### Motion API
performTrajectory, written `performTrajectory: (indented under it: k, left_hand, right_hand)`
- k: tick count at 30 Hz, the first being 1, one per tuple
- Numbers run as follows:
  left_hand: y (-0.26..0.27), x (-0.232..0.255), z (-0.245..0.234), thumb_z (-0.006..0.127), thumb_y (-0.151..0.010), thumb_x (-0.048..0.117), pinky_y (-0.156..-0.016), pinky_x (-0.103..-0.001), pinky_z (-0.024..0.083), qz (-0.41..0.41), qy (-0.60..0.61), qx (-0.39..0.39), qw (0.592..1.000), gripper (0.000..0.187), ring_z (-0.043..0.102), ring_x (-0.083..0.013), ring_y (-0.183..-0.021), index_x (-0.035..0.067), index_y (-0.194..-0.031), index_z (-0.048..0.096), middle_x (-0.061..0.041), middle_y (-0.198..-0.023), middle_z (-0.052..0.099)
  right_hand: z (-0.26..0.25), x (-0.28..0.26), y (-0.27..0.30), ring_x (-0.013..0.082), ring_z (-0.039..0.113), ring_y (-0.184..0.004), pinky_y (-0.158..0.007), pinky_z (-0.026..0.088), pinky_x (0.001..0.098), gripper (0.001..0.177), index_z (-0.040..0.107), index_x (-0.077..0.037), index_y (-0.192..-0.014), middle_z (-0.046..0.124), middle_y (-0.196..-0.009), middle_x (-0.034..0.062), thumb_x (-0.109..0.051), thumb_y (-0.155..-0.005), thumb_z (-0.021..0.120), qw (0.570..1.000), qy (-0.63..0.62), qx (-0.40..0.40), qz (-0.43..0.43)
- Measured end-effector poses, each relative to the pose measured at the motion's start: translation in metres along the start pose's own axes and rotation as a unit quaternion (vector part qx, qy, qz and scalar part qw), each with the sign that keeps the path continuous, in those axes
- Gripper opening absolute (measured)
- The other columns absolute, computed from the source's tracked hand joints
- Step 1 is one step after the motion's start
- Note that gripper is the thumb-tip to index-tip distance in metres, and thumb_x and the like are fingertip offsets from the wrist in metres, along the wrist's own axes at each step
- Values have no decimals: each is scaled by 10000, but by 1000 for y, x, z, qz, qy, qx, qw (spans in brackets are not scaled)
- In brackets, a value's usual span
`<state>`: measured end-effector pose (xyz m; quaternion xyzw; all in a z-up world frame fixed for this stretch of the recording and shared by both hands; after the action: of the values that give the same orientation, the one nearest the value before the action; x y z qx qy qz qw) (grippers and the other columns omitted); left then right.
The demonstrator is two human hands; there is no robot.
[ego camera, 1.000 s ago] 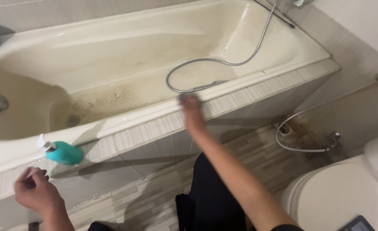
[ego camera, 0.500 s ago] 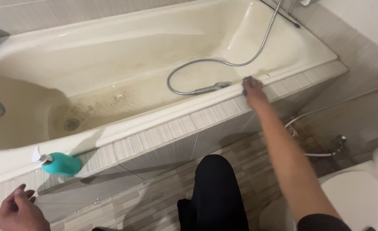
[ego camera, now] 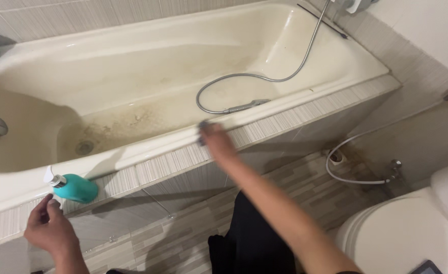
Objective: The person scrubs the tiled edge of a bathtub with a steel wool pad. They then pick up a teal pump bottle and apply liquid soap to the edge while continuing to scrub the surface.
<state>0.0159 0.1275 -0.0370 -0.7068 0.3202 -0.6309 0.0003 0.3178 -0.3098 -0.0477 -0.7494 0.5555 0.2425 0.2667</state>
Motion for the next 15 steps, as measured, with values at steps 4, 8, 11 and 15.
performTrajectory:
  k: [4,8,11,15]
  left_hand:
    - [8,13,0,636,-1040,-17,-843,-277,512,21,-40,9,999,210,640,-137,-945,-48,-1207,759,-125,-1092,736]
    - [6,24,-18,635,-1053,-1,-834,-257,507,15,-39,14,999,205,628,-120,-927,-40,-1205,768,-87,-1058,738]
    - [4,26,-34,642,-1060,42,-792,-230,505,-49,-5,23,999,221,621,-89,-885,-8,-1239,763,-50,-1025,715]
    - [0,38,-50,650,-1067,50,-784,-222,501,-63,24,17,998,224,611,-81,-854,1,-1252,766,-34,-975,695]
  right_hand:
    - [34,-120,47,369,576,-1113,-953,502,471,311,670,-32,-1199,619,-1153,179,-98,-913,569,930,161,132,-304]
    - [41,-95,28,362,589,-1098,-928,498,486,291,687,-40,-1138,651,-1116,162,-104,-867,601,943,150,90,-282]
    - [-6,-6,3,357,610,-1067,-896,494,471,293,701,-57,-1170,663,-1149,190,-94,-921,551,971,67,123,-192]
    - [-111,93,-26,377,607,-1090,-950,488,490,252,728,-83,-1101,680,-1103,187,-75,-915,558,942,258,185,-106]
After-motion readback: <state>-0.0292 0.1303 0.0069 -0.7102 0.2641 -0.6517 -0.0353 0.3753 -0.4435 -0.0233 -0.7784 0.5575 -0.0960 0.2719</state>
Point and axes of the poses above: each hand's wrist, its own y-axis away from the middle knuckle, its own z-axis out of the palm, x = y × z, the point moved 9 cm from there along -y, towards the middle knuckle
